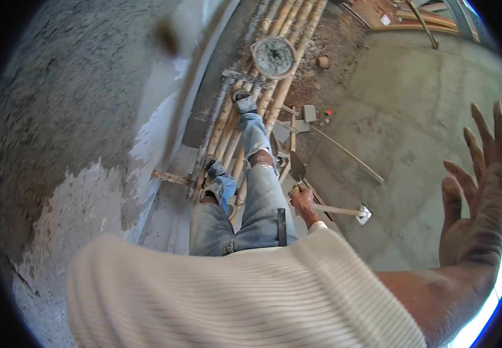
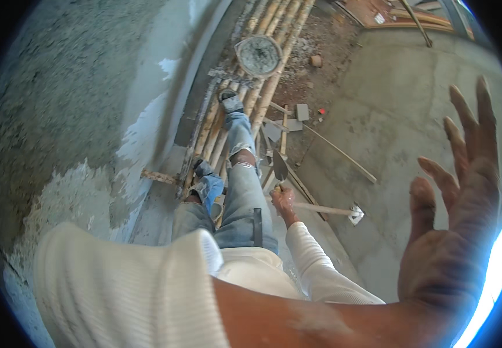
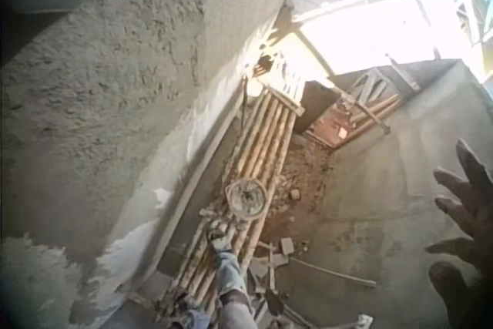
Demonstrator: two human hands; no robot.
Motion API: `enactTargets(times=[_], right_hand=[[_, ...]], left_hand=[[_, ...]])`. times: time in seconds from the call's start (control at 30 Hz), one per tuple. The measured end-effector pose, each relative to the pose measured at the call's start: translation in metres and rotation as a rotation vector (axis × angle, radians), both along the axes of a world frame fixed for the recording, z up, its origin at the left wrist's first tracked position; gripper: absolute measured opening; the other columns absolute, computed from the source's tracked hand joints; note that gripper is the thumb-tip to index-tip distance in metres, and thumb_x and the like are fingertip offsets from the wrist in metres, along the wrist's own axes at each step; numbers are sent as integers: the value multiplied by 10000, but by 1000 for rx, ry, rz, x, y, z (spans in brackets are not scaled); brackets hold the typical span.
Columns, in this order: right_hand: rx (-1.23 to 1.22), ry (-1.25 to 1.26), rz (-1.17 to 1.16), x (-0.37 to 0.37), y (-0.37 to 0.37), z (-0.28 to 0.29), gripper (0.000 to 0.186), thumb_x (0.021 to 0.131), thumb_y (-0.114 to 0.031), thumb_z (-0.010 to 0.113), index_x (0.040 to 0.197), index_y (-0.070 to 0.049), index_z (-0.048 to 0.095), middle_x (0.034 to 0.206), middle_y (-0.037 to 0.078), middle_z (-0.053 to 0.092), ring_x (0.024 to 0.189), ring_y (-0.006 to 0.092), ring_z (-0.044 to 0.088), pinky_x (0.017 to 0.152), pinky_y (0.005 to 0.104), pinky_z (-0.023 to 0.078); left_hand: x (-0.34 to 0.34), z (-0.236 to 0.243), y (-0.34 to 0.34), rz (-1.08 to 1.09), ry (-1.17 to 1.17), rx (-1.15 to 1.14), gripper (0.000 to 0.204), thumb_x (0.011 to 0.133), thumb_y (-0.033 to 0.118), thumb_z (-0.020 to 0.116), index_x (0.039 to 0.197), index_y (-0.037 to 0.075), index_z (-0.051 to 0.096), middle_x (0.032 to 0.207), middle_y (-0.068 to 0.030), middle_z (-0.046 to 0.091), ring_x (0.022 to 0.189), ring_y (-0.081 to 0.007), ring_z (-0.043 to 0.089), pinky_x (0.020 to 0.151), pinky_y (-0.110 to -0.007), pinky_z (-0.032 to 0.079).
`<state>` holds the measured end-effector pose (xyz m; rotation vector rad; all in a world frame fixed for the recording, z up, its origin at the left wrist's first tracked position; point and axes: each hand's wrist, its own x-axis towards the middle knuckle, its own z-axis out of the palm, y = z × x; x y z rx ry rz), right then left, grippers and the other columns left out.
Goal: The person scoops cement mortar from a bucket into a handheld container and applies the mortar onto a wall using a trowel.
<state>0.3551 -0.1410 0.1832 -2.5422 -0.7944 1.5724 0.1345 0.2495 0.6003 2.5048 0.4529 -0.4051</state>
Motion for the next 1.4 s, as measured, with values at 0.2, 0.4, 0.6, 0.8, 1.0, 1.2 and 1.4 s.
enactTargets(times=[0.2, 0.4, 0.6, 0.8, 1.0, 1.2, 1.4], right_hand=[[64, -23, 7, 2, 25, 4, 320, 926, -270, 725, 1006, 34, 783, 767, 147, 757, 696, 281, 740, 665, 441, 586], [181, -151, 372, -1, 186, -40, 368, 973, -333, 630, 1036, -6, 788, 1044, 328, 763, 1033, 529, 730, 902, 580, 589], [345, -133, 575, -86, 428, -88, 301, 824, -270, 676, 862, 7, 786, 855, 286, 747, 792, 485, 750, 734, 581, 607], [559, 201, 415, -227, 565, -71, 276, 830, -190, 632, 903, 6, 813, 988, 312, 785, 928, 532, 765, 939, 552, 630], [721, 259, 631, -234, 527, -79, 267, 887, -229, 655, 956, -18, 803, 965, 267, 782, 895, 523, 748, 847, 562, 621], [370, 38, 705, -110, 382, -123, 302, 876, -270, 691, 1005, -7, 767, 956, 303, 772, 922, 523, 762, 876, 599, 604], [-119, -165, 598, 6, 249, -139, 410, 916, -304, 679, 1118, 31, 801, 1126, 330, 789, 1082, 507, 777, 947, 555, 611]], left_hand=[[-14, -50, 10, 223, -2, -150, 550, 989, 272, 749, 1479, 29, 691, 1532, -230, 651, 1475, -360, 573, 1335, -669, 272], [-184, -345, -168, 1090, 181, -460, 627, 999, 325, 713, 1561, 81, 579, 1570, -194, 610, 1439, -432, 569, 1230, -564, 416], [-254, -355, -422, 1129, 847, -1243, 959, 1024, 637, 720, 1645, -43, 449, 1671, -335, 482, 1598, -416, 431, 1320, -456, 337], [-220, -216, -260, 1300, 358, -1477, 444, 1088, 416, 735, 1304, 41, 830, 1323, -131, 822, 1281, -312, 725, 1134, -438, 536], [-129, -119, -73, 705, -987, -1583, 419, 926, 339, 905, 1288, 139, 840, 1384, -88, 769, 1375, -324, 634, 1177, -525, 391], [-108, -89, -72, 550, -1157, -1471, 252, 873, 72, 812, 1094, 192, 823, 1205, 65, 746, 1355, -244, 628, 1124, -490, 338], [-66, -46, -90, 1376, -1755, -1844, 268, 1065, 275, 633, 1093, 53, 781, 965, -10, 770, 1040, -209, 733, 1024, -483, 489]])
